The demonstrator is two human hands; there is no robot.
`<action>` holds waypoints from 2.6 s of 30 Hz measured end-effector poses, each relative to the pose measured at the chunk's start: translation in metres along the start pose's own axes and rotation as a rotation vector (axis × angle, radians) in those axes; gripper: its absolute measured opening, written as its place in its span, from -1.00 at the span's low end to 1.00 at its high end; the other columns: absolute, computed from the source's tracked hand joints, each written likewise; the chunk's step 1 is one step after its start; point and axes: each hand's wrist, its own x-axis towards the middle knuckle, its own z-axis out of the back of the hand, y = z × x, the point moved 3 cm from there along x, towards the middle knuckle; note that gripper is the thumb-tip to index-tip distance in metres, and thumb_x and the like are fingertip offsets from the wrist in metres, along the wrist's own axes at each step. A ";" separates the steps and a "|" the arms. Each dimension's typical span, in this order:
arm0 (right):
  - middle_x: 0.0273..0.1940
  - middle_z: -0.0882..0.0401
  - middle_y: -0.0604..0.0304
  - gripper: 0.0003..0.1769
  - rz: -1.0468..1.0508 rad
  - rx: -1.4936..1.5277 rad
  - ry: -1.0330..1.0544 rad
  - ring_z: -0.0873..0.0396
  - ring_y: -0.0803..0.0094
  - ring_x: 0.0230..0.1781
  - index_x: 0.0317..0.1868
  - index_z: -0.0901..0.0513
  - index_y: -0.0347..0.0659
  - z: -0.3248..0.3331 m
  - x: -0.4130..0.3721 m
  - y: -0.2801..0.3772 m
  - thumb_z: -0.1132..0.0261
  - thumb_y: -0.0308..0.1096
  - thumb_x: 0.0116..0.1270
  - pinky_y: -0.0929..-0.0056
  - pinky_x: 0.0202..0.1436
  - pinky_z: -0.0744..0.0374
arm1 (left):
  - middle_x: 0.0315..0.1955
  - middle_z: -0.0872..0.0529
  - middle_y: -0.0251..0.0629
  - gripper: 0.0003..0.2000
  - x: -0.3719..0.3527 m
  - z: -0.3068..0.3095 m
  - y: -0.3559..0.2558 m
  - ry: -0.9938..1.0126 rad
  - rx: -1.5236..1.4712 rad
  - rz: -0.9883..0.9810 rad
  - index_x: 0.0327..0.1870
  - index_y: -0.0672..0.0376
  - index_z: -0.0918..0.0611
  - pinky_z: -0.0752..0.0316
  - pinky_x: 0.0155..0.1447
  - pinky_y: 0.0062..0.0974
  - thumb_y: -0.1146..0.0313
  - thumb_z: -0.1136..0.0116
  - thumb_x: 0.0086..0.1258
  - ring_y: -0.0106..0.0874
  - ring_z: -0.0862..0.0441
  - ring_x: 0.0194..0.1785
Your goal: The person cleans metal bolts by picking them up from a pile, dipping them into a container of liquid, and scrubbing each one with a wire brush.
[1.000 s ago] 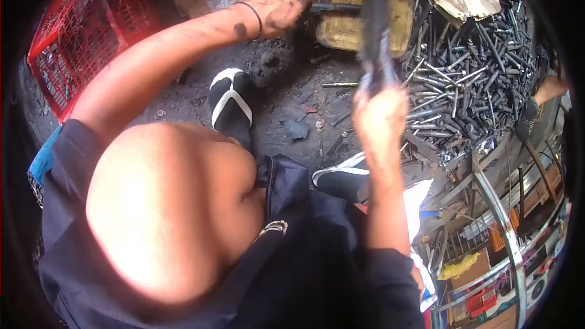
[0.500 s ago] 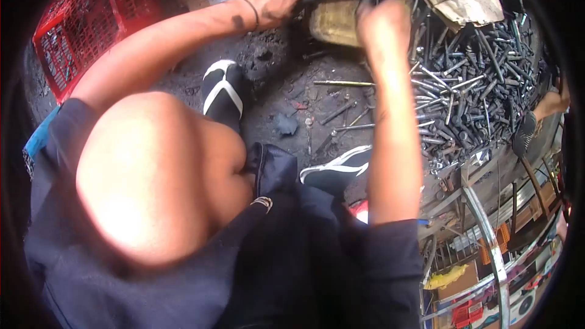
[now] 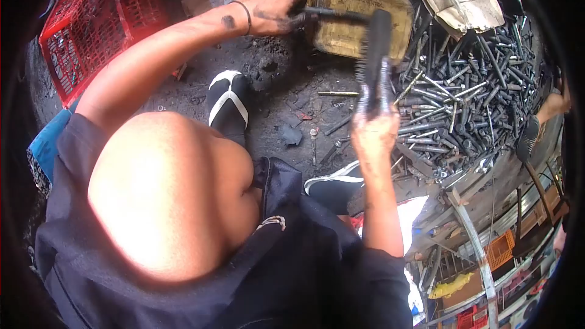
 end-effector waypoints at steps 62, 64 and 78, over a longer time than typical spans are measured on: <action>-0.48 -0.57 -0.22 -0.46 -0.008 -0.454 -0.058 -0.62 -0.01 -0.41 0.27 -0.32 -0.10 -0.001 0.057 0.090 -0.10 -0.30 0.25 0.13 -0.26 -0.59 | -0.56 -0.64 0.01 -0.77 0.021 0.008 -0.004 0.029 0.018 -0.196 -0.47 0.21 -0.59 -0.54 -0.30 -0.18 0.23 0.00 0.14 -0.07 -0.63 -0.43; -0.47 -0.58 -0.19 -0.43 0.027 -0.577 -0.005 -0.62 -0.02 -0.39 0.29 -0.26 -0.04 -0.019 0.054 0.065 -0.12 -0.30 0.25 0.15 -0.24 -0.59 | -0.51 -0.65 0.01 -0.78 0.020 0.002 -0.001 -0.046 -0.039 -0.233 -0.48 0.19 -0.60 -0.54 -0.24 -0.19 0.24 0.01 0.13 -0.07 -0.64 -0.36; -0.43 -0.60 -0.15 -0.52 0.173 -0.677 -0.056 -0.60 0.08 -0.50 0.03 -0.46 -0.38 0.018 0.178 0.096 -0.17 -0.15 0.26 0.29 -0.38 -0.55 | -0.64 -0.62 -0.05 -0.79 0.019 0.017 -0.009 -0.225 0.172 -0.286 -0.48 0.19 -0.59 -0.52 -0.43 -0.23 0.24 -0.02 0.14 -0.11 -0.61 -0.54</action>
